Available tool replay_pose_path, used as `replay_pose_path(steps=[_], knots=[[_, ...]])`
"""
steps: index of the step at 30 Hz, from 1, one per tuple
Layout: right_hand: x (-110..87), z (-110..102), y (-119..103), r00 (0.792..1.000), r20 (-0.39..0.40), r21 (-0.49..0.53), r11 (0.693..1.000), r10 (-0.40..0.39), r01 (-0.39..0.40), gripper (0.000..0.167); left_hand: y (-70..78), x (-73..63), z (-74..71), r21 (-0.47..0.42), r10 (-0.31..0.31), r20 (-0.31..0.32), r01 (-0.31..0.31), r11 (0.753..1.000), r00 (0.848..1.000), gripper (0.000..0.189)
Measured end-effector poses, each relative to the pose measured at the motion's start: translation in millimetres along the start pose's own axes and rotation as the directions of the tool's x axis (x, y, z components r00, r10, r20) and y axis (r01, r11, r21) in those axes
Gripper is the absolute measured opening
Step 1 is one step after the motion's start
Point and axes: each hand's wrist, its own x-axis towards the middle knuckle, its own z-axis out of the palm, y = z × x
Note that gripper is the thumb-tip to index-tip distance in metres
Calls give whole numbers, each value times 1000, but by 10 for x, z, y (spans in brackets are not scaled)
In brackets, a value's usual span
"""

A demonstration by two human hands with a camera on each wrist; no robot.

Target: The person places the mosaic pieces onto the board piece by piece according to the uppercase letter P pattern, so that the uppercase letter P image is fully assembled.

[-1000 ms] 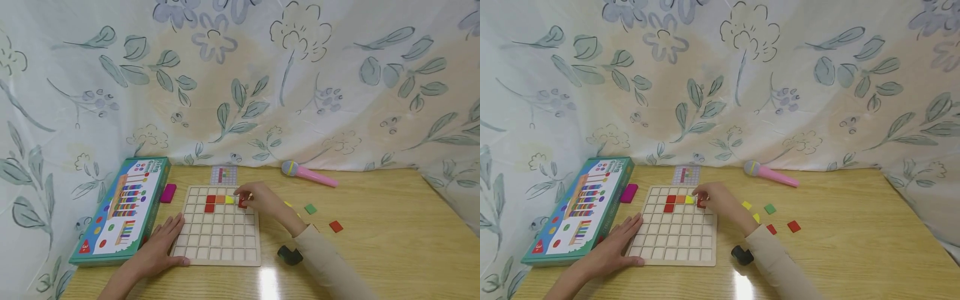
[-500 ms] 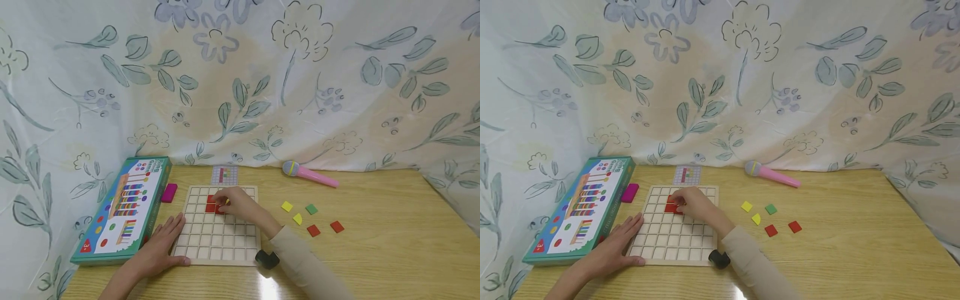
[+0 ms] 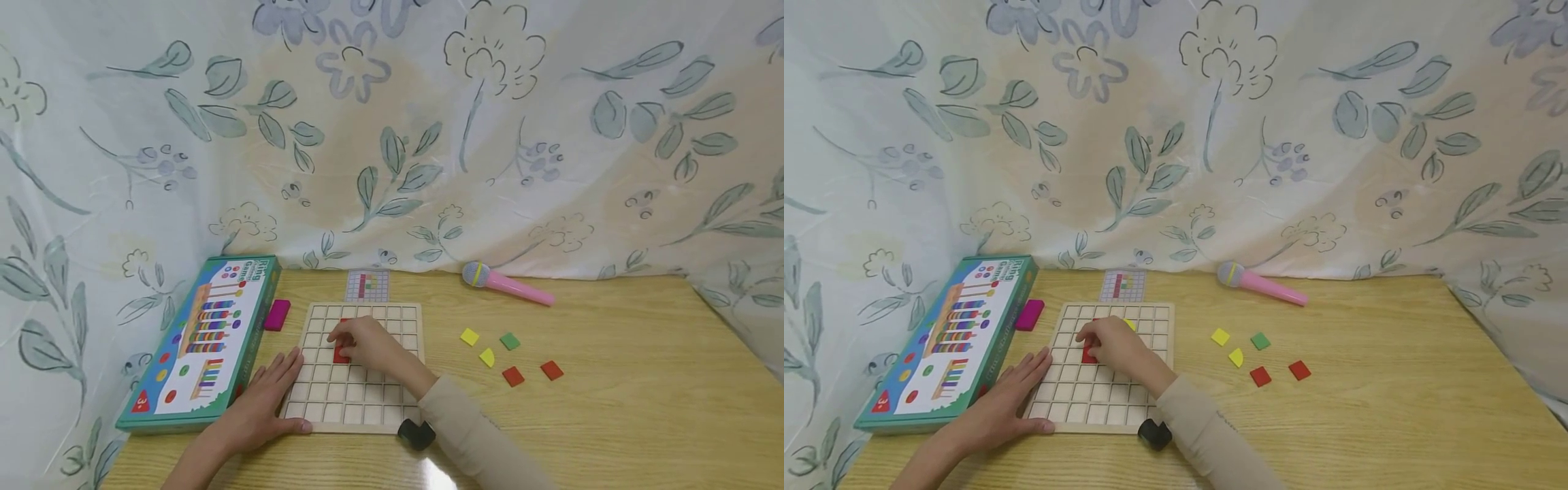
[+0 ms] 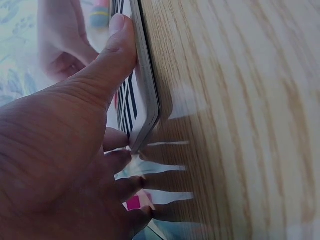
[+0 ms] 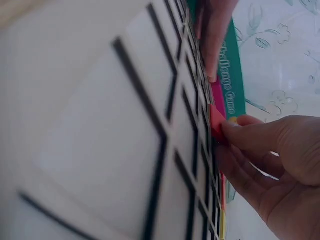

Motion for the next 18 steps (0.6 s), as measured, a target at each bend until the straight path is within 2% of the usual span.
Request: replay_pose_path(steps=[9, 18], knots=[[-11, 26, -2, 1000, 0, -40, 999, 25, -25, 23, 9, 9, 0, 10, 12, -15, -12, 1000, 1000, 111], [-165, -185, 41, 1000, 10, 74, 997, -21, 20, 21, 11, 3, 0, 8, 9, -10, -9, 1000, 1000, 112]])
